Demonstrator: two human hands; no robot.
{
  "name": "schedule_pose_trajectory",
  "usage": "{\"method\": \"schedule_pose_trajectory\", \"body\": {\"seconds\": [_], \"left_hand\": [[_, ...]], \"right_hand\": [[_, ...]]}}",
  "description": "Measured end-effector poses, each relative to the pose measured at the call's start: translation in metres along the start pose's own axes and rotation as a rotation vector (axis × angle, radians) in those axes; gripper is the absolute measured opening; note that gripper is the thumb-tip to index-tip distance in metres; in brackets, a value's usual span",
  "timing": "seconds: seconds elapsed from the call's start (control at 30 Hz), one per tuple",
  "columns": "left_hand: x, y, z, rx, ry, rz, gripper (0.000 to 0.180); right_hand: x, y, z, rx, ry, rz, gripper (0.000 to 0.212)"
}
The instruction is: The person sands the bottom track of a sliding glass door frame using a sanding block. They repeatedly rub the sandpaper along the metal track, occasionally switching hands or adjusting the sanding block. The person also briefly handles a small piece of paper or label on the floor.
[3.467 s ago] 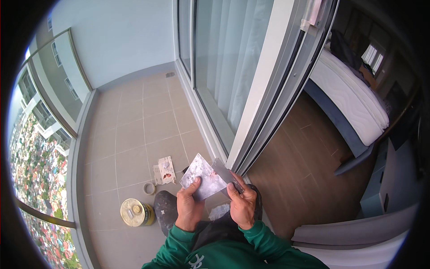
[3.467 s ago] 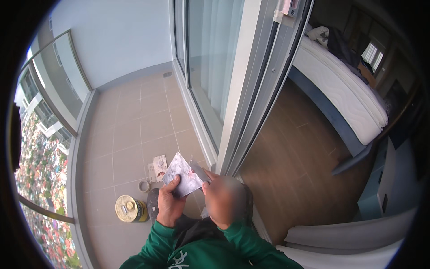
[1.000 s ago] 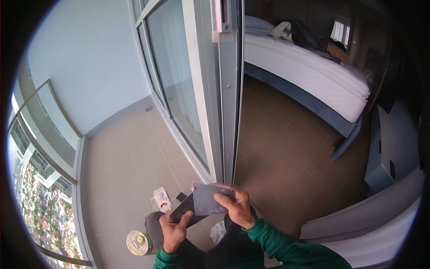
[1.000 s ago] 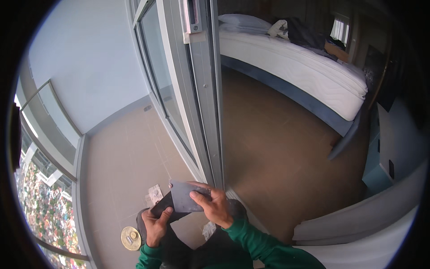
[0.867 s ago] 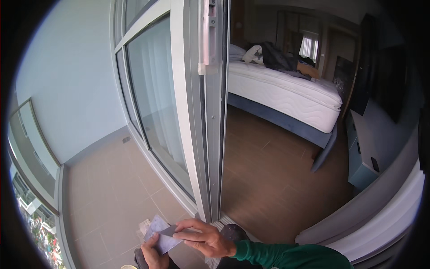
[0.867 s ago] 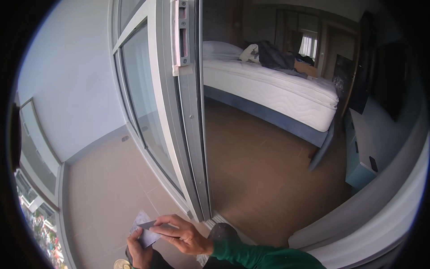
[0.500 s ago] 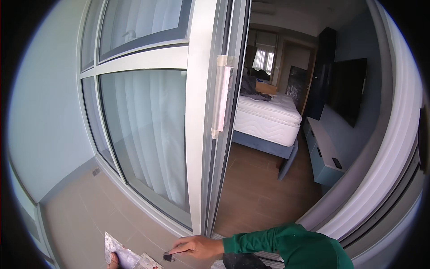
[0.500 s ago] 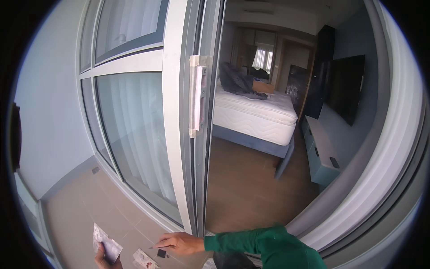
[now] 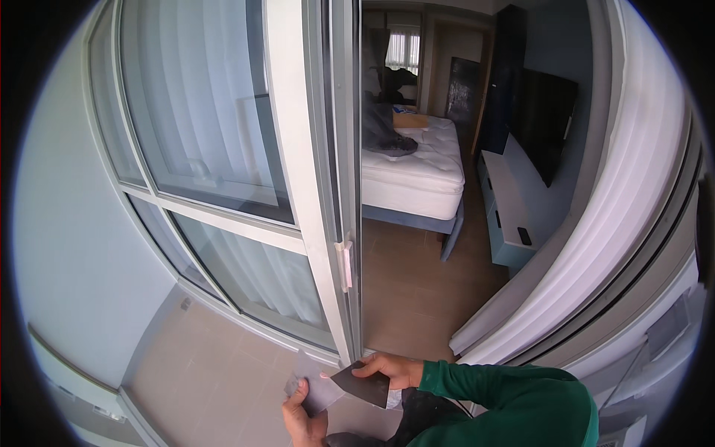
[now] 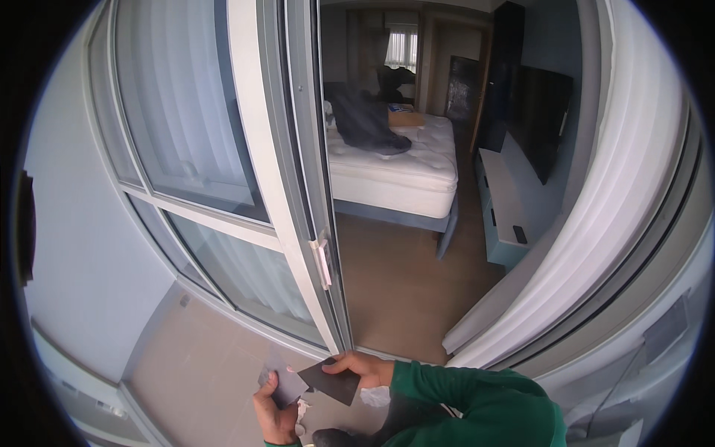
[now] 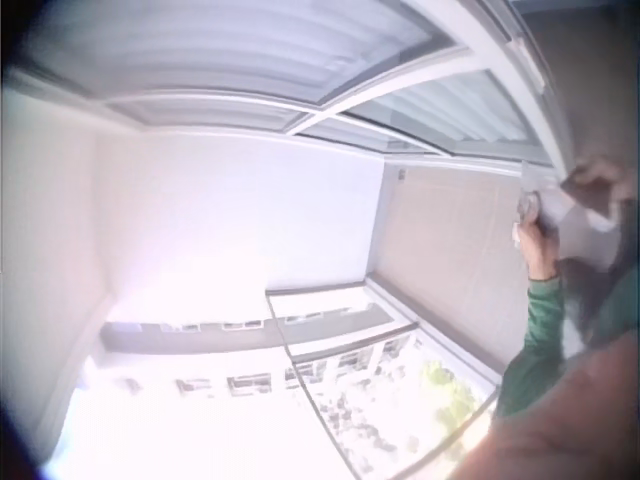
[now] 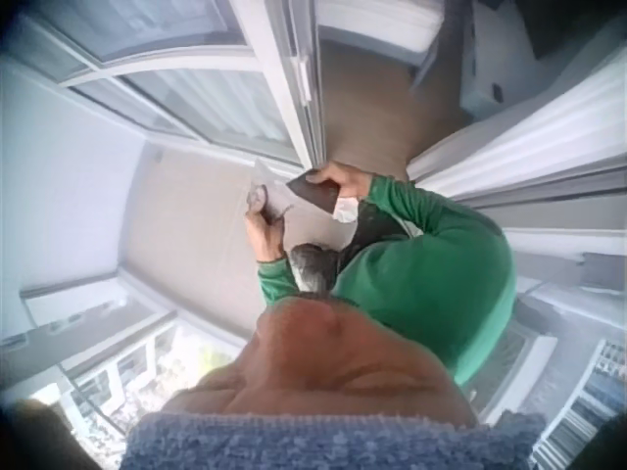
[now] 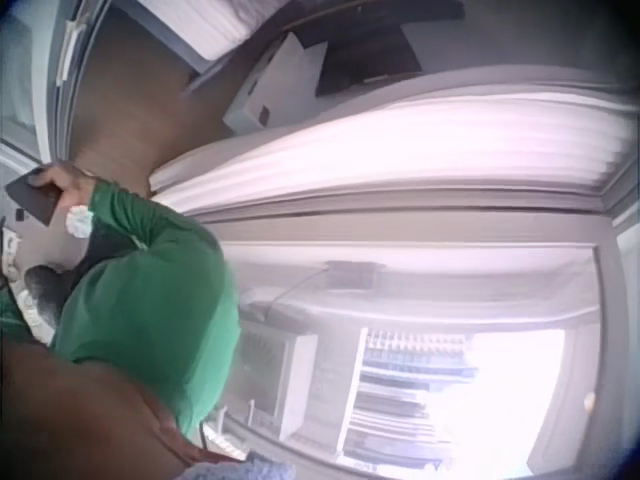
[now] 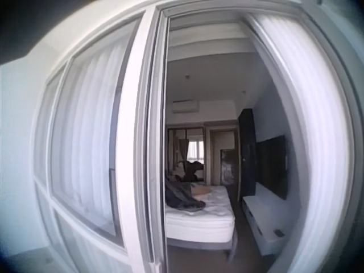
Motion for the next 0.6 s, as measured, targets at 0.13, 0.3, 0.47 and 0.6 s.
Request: {"method": "schedule_pose_trajectory", "body": {"seconds": [0.13, 0.3, 0.47, 0.6], "left_hand": [[0.044, -0.056, 0.044, -0.126, -0.053, -0.027, 0.034], [0.093, -0.061, 0.077, -0.091, -0.242, -0.156, 0.039], [0.097, -0.065, 0.081, -0.008, -0.189, -0.132, 0.036], [0.087, -0.088, 0.082, 0.032, -0.187, -0.147, 0.035]], "right_hand": [[-0.030, 0.007, 0.079, 0.325, 0.251, 0.047, 0.036], [-0.053, -0.016, 0.154, 0.491, 0.492, -0.216, 0.037], [-0.056, -0.012, 0.176, 0.589, 0.638, -0.207, 0.032], [-0.067, 0.021, 0.170, 0.646, 0.655, 0.087, 0.020]]}}
Point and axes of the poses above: each hand's wrist, its own z-axis away from the middle knuckle, its own y-axis out of the back of the hand, x = y × z, the point moved 6 cm from there along -z, towards the middle knuckle, and after that the axes turned 9 degrees about z, right-handed, at the moved point
